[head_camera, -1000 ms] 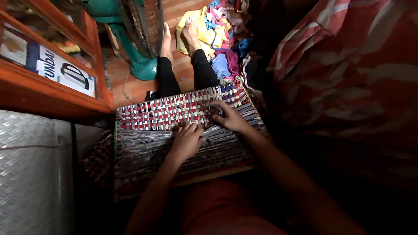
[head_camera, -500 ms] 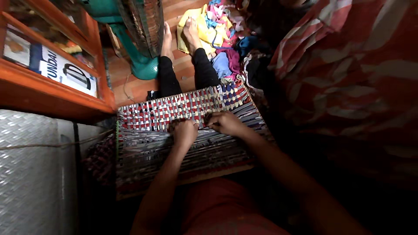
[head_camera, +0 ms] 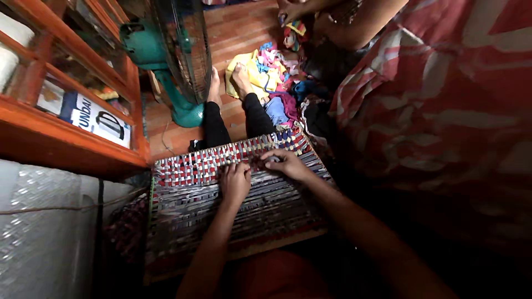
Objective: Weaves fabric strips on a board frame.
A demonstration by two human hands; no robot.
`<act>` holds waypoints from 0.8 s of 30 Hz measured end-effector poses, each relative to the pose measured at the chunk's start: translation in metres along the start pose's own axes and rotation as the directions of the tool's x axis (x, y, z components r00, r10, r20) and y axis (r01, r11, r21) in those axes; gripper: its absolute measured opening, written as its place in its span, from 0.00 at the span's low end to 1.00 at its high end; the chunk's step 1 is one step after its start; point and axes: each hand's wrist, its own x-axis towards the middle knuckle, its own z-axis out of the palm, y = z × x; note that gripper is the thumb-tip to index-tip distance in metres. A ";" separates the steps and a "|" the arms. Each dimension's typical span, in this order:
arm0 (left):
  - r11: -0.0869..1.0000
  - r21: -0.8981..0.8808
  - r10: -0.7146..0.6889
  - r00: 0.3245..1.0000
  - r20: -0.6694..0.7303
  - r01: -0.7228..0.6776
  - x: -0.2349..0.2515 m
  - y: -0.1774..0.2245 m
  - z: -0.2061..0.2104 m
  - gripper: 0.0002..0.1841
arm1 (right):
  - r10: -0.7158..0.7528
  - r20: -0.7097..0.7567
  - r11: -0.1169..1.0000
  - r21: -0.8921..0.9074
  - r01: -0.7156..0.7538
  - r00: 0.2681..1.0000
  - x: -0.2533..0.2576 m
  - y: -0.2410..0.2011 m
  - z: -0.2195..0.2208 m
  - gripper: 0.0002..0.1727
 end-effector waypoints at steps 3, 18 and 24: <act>0.995 0.058 0.087 0.996 -0.017 -0.086 0.011 -0.007 0.007 0.23 | -0.147 -0.037 0.969 0.194 0.152 0.988 0.016 -0.014 -0.001 0.16; 0.960 0.271 -0.004 0.967 0.255 -0.068 0.012 -0.007 0.015 0.29 | 0.180 0.212 0.678 -0.734 0.035 0.961 0.047 0.033 0.043 0.31; 0.970 0.234 0.011 0.978 0.210 -0.061 0.013 -0.009 0.016 0.30 | 0.177 0.191 0.695 -0.719 0.015 0.966 0.048 0.029 0.042 0.28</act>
